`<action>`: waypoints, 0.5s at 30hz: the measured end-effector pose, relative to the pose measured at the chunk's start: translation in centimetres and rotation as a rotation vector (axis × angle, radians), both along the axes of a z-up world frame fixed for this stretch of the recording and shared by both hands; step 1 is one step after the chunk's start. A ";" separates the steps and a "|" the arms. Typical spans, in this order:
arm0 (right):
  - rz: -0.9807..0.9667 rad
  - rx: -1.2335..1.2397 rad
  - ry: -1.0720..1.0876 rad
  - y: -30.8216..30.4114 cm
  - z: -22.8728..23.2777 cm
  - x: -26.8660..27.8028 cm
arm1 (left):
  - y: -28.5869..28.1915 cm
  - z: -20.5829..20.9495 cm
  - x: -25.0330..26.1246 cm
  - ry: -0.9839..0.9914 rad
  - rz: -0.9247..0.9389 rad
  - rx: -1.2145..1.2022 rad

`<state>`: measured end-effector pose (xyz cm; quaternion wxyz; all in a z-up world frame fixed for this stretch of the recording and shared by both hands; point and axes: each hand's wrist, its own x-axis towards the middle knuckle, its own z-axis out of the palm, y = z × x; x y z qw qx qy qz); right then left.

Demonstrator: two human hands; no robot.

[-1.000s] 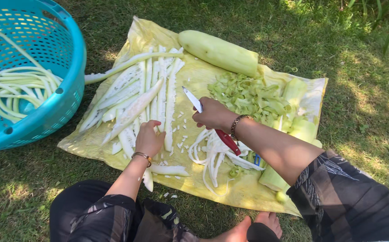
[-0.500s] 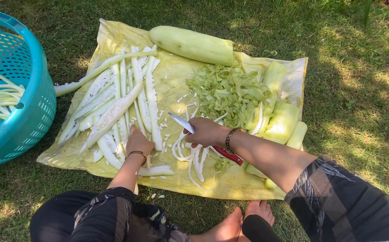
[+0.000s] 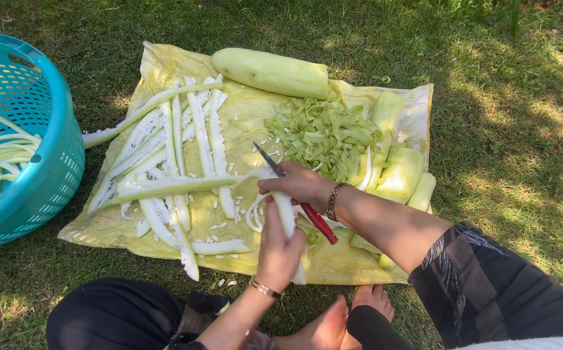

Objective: The person peels long strips from a bottle gourd using a small knife, placing the peeled pieces into a blue plastic basket while sitting on the grass.

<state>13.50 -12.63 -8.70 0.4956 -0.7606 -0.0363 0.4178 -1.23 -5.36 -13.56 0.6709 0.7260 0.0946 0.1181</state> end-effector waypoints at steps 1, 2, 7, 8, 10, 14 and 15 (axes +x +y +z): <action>-0.056 0.121 -0.004 -0.2 0.1 0.3 | -0.9 0.2 -1.2 -0.003 -0.092 0.098; -0.057 0.122 -0.006 -0.6 0.4 0.8 | -1.3 0.1 -1.8 -0.005 -0.185 0.196; -0.240 0.125 -0.189 -3.0 2.3 1.5 | 0.0 -1.6 -0.4 0.274 -0.468 -0.167; -0.241 0.123 -0.190 -3.4 2.7 1.2 | 0.6 -1.6 0.6 0.338 -0.510 -0.479; -0.195 0.154 -0.313 -4.1 3.2 0.3 | 2.3 -0.7 3.2 0.351 -0.427 -0.619; -0.072 0.142 -0.539 -4.7 3.5 -2.5 | 5.4 3.1 7.4 0.117 -0.315 -0.588; -0.011 0.148 -0.518 -4.8 3.8 -3.4 | 5.6 3.8 7.9 0.008 -0.292 -0.571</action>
